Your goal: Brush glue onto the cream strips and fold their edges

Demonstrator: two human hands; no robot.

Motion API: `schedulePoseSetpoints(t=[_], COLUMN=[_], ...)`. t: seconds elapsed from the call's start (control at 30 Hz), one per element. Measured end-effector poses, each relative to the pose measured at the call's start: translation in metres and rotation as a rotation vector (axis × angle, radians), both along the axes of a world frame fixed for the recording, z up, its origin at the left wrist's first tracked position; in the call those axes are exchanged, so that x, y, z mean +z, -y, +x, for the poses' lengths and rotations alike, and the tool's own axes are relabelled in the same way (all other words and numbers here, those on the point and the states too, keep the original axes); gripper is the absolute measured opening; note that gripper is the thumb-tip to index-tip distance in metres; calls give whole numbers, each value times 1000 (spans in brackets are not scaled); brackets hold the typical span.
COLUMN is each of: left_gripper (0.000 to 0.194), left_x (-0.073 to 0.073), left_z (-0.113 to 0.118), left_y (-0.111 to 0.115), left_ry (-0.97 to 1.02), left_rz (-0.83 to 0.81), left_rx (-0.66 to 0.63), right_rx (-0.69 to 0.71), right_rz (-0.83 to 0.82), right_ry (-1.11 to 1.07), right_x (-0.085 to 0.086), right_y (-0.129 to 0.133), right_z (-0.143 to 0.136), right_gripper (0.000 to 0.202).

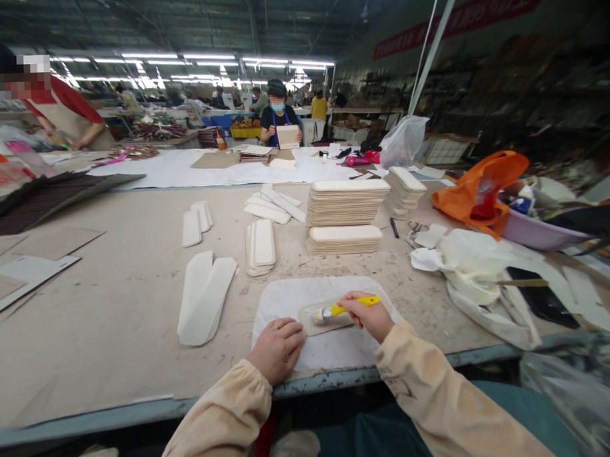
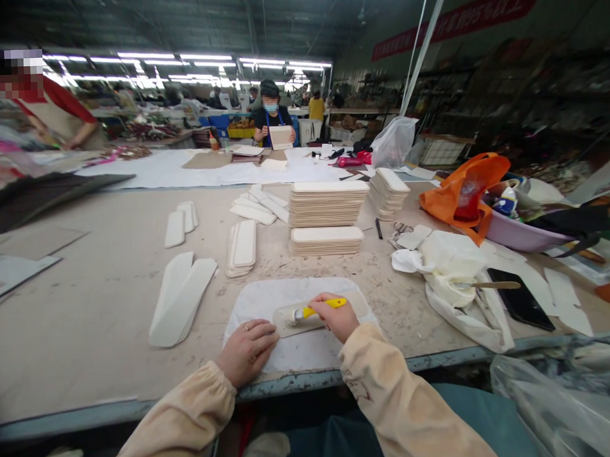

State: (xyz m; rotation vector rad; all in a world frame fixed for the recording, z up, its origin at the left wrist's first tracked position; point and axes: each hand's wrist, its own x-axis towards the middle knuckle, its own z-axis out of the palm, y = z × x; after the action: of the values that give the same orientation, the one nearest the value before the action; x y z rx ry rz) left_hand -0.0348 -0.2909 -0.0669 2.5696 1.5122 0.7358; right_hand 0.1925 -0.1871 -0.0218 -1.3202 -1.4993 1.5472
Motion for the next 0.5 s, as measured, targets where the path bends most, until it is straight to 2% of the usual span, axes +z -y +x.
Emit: schedulePoseSetpoints(t=[0.1, 0.2, 0.37, 0.5], left_gripper=[24, 24, 23, 23], left_x=[-1, -1, -1, -2], left_z=[0, 0, 0, 0], left_y=[0, 1, -1, -1], left_ry=[-5, 0, -2, -6], left_rz=[-11, -16, -15, 26], left_rx=[4, 9, 19, 5], right_rx=[19, -17, -150, -245], right_rz=[-59, -44, 24, 89], right_ry=[39, 110, 263, 325], right_x=[-13, -14, 2, 17], right_y=[-4, -17, -39, -37], right_z=[0, 28, 93, 135], right_gripper=[21, 22, 21, 23])
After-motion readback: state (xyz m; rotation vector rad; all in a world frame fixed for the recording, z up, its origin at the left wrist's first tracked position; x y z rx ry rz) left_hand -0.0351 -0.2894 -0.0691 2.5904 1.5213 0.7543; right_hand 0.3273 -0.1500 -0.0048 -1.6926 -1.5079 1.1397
